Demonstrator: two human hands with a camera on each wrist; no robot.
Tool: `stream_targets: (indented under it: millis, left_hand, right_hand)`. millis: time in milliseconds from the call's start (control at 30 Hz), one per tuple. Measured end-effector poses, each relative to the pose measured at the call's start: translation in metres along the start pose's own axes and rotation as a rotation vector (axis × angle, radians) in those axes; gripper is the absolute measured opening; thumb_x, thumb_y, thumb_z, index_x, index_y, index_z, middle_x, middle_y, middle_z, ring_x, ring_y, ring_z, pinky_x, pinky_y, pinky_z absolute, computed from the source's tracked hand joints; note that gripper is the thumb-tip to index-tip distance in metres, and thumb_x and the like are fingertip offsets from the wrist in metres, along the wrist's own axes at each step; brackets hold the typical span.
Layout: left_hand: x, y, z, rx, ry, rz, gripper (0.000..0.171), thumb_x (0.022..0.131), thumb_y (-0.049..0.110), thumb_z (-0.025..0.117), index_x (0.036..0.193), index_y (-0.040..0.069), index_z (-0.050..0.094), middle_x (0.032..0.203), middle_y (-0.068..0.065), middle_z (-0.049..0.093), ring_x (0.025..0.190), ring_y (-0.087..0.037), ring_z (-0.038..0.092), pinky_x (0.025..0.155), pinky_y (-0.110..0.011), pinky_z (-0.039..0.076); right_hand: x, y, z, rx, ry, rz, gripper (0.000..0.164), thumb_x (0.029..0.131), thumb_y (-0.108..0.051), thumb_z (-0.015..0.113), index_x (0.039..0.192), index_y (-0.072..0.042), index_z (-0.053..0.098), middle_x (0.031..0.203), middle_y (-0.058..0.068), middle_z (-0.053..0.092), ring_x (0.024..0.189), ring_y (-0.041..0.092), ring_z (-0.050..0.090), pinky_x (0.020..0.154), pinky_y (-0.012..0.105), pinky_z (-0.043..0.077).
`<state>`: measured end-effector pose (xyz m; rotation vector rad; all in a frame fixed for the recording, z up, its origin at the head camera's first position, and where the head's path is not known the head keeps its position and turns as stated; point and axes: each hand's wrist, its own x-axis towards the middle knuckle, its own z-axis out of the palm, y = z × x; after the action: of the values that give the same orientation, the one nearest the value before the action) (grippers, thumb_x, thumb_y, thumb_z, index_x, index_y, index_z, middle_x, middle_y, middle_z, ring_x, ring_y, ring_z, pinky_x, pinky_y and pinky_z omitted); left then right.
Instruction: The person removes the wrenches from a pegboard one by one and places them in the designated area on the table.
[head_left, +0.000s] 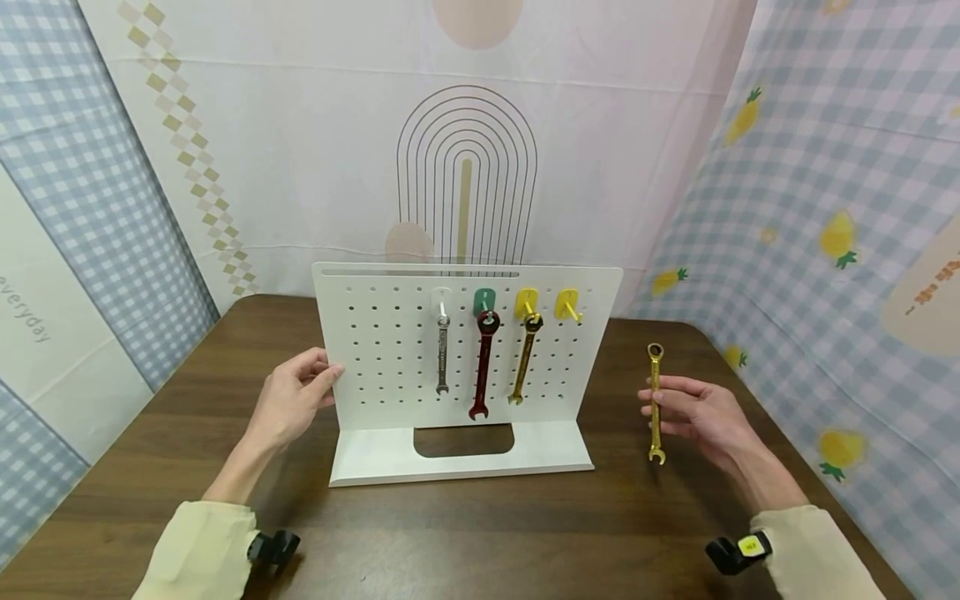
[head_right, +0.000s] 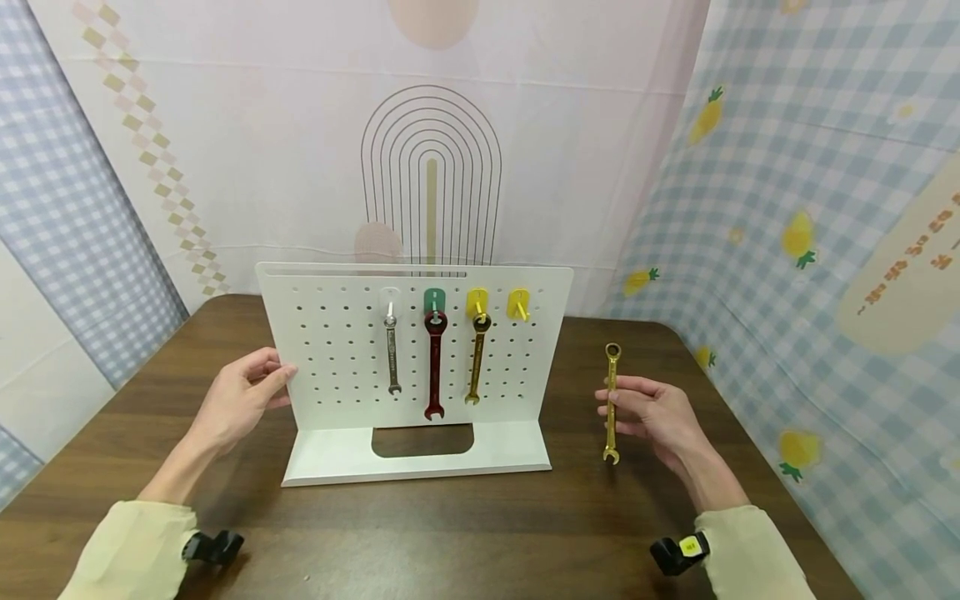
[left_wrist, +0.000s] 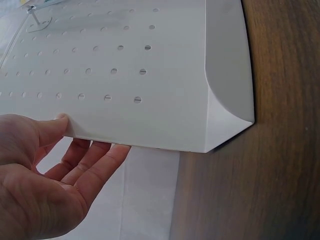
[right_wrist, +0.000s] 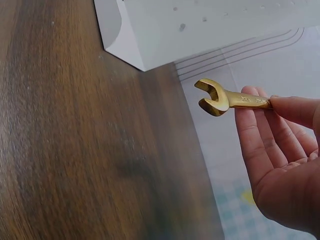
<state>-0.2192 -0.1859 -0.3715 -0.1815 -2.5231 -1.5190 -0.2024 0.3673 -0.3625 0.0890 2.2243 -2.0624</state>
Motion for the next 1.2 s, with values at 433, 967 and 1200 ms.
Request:
stream_targets:
  millis: [433, 967, 1200]
  left_hand:
    - [0.003, 0.000, 0.001, 0.025, 0.002, 0.021, 0.020, 0.109, 0.021, 0.063, 0.111, 0.001, 0.066, 0.108, -0.020, 0.070, 0.093, -0.017, 0.068, 0.080, -0.030, 0.068]
    - [0.002, 0.002, 0.001, 0.023, 0.003, 0.012, 0.020, 0.108, 0.021, 0.064, 0.112, 0.002, 0.066, 0.109, -0.019, 0.069, 0.093, -0.019, 0.067, 0.079, -0.029, 0.068]
    - [0.000, 0.000, 0.000, 0.025, 0.003, 0.006, 0.020, 0.108, 0.022, 0.064, 0.111, 0.001, 0.066, 0.106, -0.019, 0.069, 0.091, -0.018, 0.067, 0.078, -0.028, 0.068]
  right_hand:
    - [-0.001, 0.000, -0.013, -0.023, -0.001, 0.019, 0.016, 0.103, -0.013, 0.070, 0.108, -0.028, 0.075, 0.102, -0.010, 0.081, 0.092, 0.009, 0.078, 0.076, 0.027, 0.067]
    - [0.001, 0.007, -0.025, -0.024, 0.012, 0.048, 0.016, 0.104, -0.014, 0.070, 0.107, -0.029, 0.075, 0.102, -0.010, 0.081, 0.091, 0.009, 0.077, 0.076, 0.026, 0.066]
    - [0.002, 0.008, -0.027, -0.029, 0.013, 0.051, 0.016, 0.104, -0.014, 0.070, 0.107, -0.029, 0.075, 0.102, -0.010, 0.081, 0.090, 0.008, 0.077, 0.076, 0.027, 0.067]
